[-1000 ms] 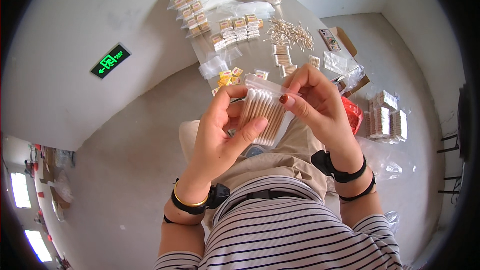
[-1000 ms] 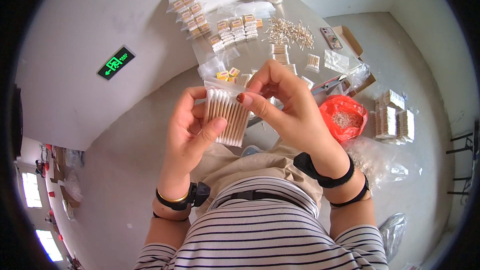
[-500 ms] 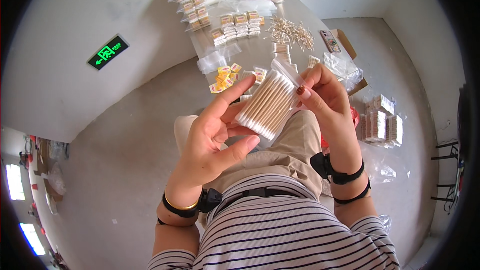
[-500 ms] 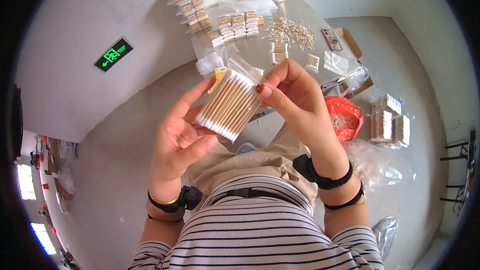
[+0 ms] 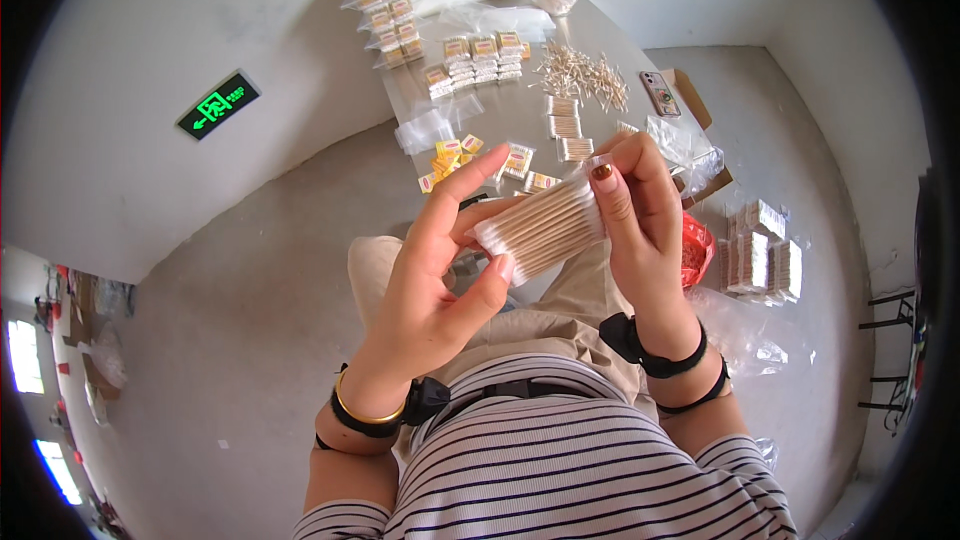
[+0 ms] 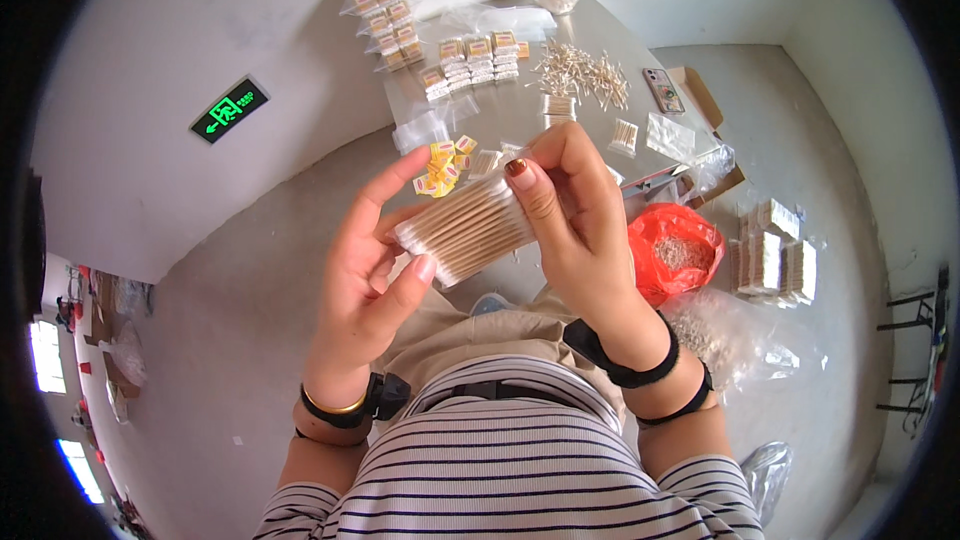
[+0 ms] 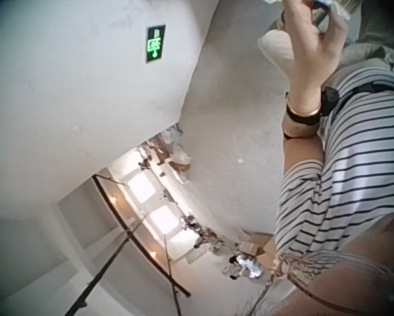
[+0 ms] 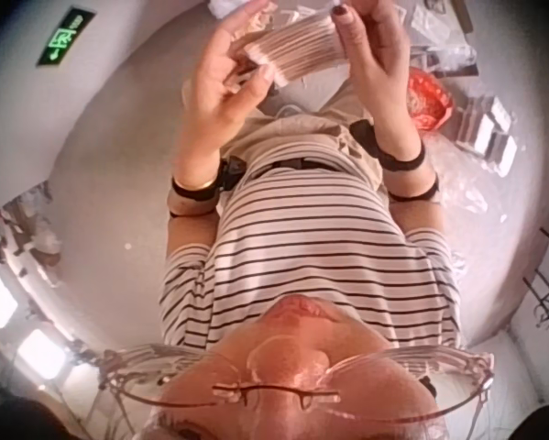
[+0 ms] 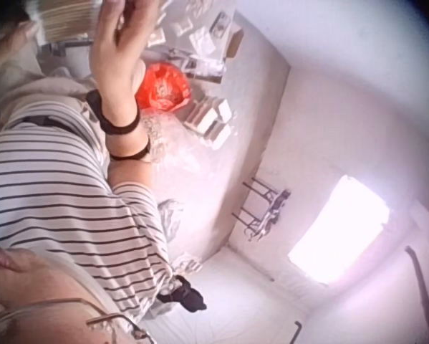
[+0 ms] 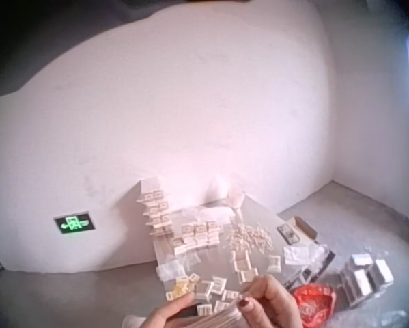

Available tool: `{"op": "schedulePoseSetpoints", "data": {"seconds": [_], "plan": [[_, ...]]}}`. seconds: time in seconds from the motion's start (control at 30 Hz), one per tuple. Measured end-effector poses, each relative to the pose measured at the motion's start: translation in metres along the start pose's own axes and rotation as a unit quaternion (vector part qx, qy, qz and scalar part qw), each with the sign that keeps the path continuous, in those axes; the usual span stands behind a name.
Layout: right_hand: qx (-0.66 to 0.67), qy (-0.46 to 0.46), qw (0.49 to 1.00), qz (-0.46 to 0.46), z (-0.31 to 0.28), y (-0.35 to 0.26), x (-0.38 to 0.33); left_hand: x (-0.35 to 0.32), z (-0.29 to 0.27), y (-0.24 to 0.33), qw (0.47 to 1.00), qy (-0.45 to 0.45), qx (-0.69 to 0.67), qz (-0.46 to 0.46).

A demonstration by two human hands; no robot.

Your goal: The person sits at a table and packs cotton swabs into small plastic bags. They open each bag, insert a bundle of swabs, and seal the package. The person handles multiple pre-printed plastic bags and bundles of cotton swabs, placing finished packages on the table.

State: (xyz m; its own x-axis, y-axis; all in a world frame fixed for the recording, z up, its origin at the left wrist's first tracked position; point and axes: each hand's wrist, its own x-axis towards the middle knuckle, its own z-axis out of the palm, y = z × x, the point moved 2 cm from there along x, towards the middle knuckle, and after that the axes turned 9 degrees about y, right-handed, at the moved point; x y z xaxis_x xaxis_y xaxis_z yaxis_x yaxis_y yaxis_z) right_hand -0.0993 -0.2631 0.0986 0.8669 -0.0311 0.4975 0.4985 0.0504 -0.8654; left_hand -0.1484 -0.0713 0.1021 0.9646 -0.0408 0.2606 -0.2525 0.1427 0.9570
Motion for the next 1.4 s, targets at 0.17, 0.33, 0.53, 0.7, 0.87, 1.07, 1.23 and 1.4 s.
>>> {"op": "schedulePoseSetpoints", "data": {"seconds": [0.17, 0.33, 0.53, 0.7, 0.87, 1.07, 1.23, 1.4], "plan": [[-0.057, 0.048, 0.99, -0.116, 0.009, 0.004, 0.002, 0.009, 0.009, -0.007, 0.998, 0.058, 0.008, 0.019], [-0.073, 0.062, 0.986, -0.136, 0.015, 0.01, 0.001, 0.015, 0.009, -0.02, 0.996, 0.086, -0.032, 0.002], [-0.025, 0.019, 0.997, -0.076, 0.009, 0.0, -0.005, 0.015, 0.006, -0.022, 0.988, 0.108, 0.029, 0.11], [0.045, 0.016, 0.997, -0.056, 0.008, 0.003, -0.006, 0.013, 0.004, -0.02, 0.986, 0.093, 0.038, 0.132], [0.029, 0.007, 0.996, -0.083, 0.005, -0.002, -0.006, 0.012, 0.002, -0.019, 0.99, 0.067, 0.026, 0.119], [0.033, 0.013, 0.995, -0.094, 0.005, -0.002, -0.008, 0.018, 0.009, -0.005, 0.986, 0.084, 0.018, 0.142], [0.033, -0.026, 0.996, -0.078, 0.002, -0.003, -0.006, 0.016, 0.008, -0.008, 0.987, 0.079, -0.001, 0.142], [0.112, -0.096, 0.989, 0.019, -0.001, -0.005, 0.001, 0.015, 0.006, -0.009, 0.988, 0.068, -0.001, 0.135]]}}
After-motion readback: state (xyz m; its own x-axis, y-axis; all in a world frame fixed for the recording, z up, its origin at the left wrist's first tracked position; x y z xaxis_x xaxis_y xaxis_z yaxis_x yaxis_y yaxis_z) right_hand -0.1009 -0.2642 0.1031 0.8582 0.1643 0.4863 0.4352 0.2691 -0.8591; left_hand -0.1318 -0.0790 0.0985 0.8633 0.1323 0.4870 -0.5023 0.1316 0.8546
